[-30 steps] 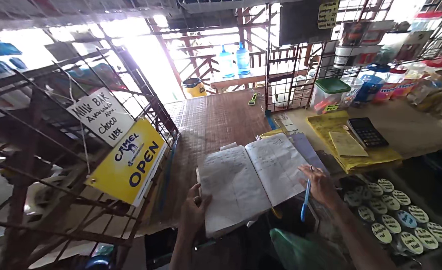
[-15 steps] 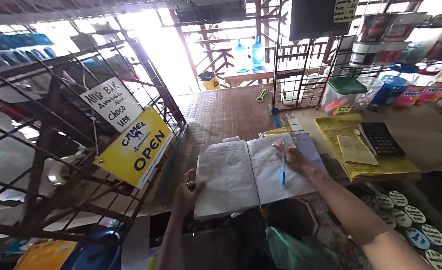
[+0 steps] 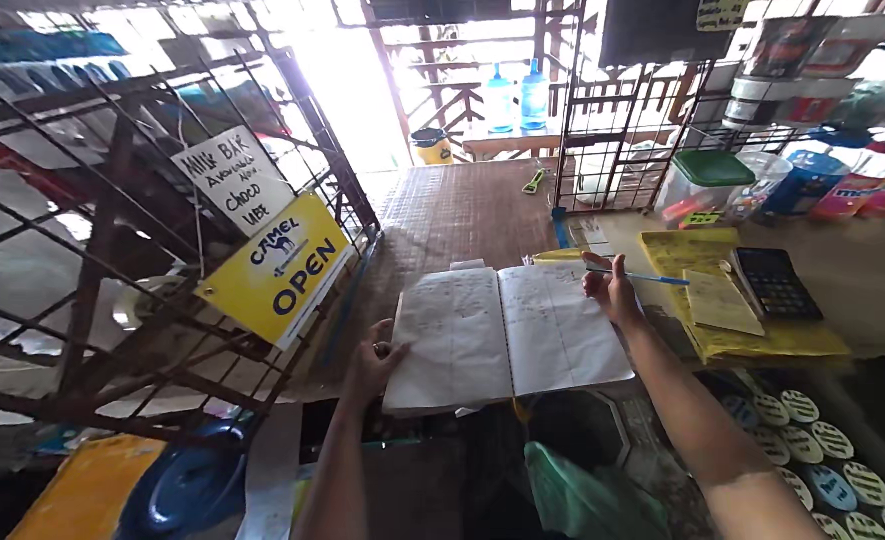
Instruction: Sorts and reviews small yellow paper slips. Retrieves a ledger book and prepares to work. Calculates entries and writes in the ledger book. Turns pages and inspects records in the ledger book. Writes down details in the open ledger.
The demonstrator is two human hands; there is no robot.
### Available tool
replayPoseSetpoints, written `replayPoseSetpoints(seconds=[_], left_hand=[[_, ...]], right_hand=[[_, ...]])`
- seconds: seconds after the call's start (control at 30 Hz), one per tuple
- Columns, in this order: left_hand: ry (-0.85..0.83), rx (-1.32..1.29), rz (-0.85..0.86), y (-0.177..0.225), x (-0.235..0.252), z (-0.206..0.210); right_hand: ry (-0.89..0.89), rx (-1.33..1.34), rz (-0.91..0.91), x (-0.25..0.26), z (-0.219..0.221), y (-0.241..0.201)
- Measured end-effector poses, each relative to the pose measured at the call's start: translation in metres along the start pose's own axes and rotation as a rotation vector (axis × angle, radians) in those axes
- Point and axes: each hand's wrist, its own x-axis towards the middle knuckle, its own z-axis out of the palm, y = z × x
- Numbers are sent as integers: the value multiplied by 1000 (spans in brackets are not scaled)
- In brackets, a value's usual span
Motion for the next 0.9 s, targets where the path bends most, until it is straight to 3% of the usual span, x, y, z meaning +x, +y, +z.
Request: replayPoseSetpoints(seconds=[0.13,0.47,0.7,0.9], left_hand=[[4,-13,-3,0,-1,0],[-21,-9,-14,-1,0,-3],[-77,11,81,-16,9,-4],[-129,-10,105,-18,9,-5]], right_hand=[[99,36,30,0,3,-2],[63,-180,19,-2,6,1],[-235,-491,-79,-31,65,-27],[-390,-894,-321,-84,124,11]])
